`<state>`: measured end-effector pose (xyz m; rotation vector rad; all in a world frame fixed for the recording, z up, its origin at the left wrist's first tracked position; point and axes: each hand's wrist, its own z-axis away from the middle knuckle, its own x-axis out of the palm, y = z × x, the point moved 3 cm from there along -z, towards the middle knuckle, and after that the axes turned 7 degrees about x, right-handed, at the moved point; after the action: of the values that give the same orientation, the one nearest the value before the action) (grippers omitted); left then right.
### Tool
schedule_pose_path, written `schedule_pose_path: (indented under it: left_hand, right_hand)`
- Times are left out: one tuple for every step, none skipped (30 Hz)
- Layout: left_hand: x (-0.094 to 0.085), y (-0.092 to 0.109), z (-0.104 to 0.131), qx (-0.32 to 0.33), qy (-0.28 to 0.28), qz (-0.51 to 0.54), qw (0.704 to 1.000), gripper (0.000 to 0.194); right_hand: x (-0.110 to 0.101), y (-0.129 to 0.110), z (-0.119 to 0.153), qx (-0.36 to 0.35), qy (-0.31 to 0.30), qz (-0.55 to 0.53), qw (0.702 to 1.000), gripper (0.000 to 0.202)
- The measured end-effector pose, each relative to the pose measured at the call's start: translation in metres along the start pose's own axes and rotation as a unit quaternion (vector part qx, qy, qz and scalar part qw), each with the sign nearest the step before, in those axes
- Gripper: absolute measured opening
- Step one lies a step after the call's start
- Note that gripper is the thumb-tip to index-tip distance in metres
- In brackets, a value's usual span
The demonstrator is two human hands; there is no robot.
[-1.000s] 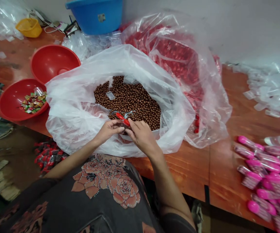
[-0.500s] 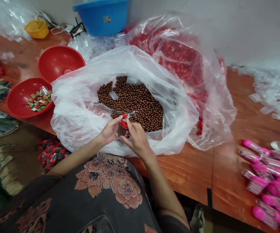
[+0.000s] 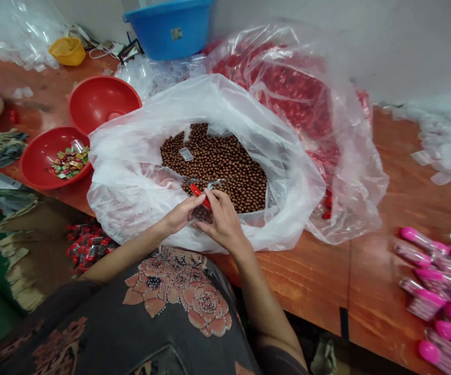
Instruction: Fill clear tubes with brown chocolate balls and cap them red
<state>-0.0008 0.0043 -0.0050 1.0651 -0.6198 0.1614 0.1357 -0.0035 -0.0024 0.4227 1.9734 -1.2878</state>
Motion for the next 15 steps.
schedule_pose_path:
  left_hand:
    - [0.0,0.0,0.001,-0.015,-0.029,0.021,0.999,0.043]
    - [0.0,0.0,0.002,-0.031,-0.058,0.042,0.997,0.052]
    - [-0.001,0.0,0.003,-0.045,-0.082,0.059,0.994,0.06]
    - [-0.002,-0.001,0.003,-0.055,-0.099,0.071,0.991,0.068]
    - [-0.003,-0.003,0.003,-0.058,-0.104,0.079,0.99,0.076]
    - [-0.004,-0.004,0.003,-0.058,-0.1,0.084,0.99,0.083]
    - [-0.005,-0.006,0.002,-0.058,-0.09,0.086,0.991,0.089]
    - [-0.006,-0.008,0.001,-0.058,-0.077,0.087,0.992,0.094]
    - [-0.006,-0.009,0.0,-0.057,-0.061,0.087,0.993,0.096]
    - [-0.006,-0.01,-0.001,-0.058,-0.046,0.089,0.993,0.097]
    - [-0.006,-0.01,-0.001,-0.061,-0.036,0.093,0.993,0.097]
    - [-0.005,-0.009,-0.001,-0.067,-0.029,0.1,0.992,0.096]
    - [-0.004,-0.008,0.0,-0.076,-0.024,0.11,0.991,0.095]
    - [-0.002,-0.006,0.001,-0.088,-0.021,0.121,0.989,0.094]
    - [-0.002,-0.005,0.001,-0.099,-0.016,0.13,0.986,0.09]
  right_hand:
    - [-0.001,0.001,0.0,0.0,0.0,-0.016,1.0,0.092]
    - [-0.002,0.002,0.0,-0.001,-0.004,-0.031,1.0,0.091]
    - [-0.003,0.002,0.001,-0.005,-0.011,-0.04,0.999,0.091]
    - [-0.003,0.002,0.002,-0.011,-0.019,-0.043,0.999,0.091]
    - [-0.003,0.001,0.003,-0.018,-0.025,-0.038,0.999,0.09]
    - [-0.003,0.0,0.003,-0.025,-0.025,-0.03,0.999,0.088]
    - [-0.003,-0.002,0.004,-0.033,-0.016,-0.021,0.999,0.085]
    - [-0.004,-0.004,0.004,-0.039,0.0,-0.011,0.999,0.082]
    - [-0.004,-0.006,0.005,-0.045,0.021,0.001,0.999,0.078]
    - [-0.004,-0.008,0.005,-0.051,0.045,0.013,0.998,0.074]
    - [-0.004,-0.01,0.006,-0.058,0.068,0.027,0.996,0.071]
    - [-0.004,-0.012,0.006,-0.067,0.088,0.042,0.993,0.069]
    - [-0.004,-0.013,0.007,-0.08,0.105,0.055,0.99,0.067]
    - [-0.004,-0.014,0.007,-0.093,0.118,0.066,0.986,0.066]
    - [-0.003,-0.015,0.007,-0.108,0.128,0.074,0.983,0.066]
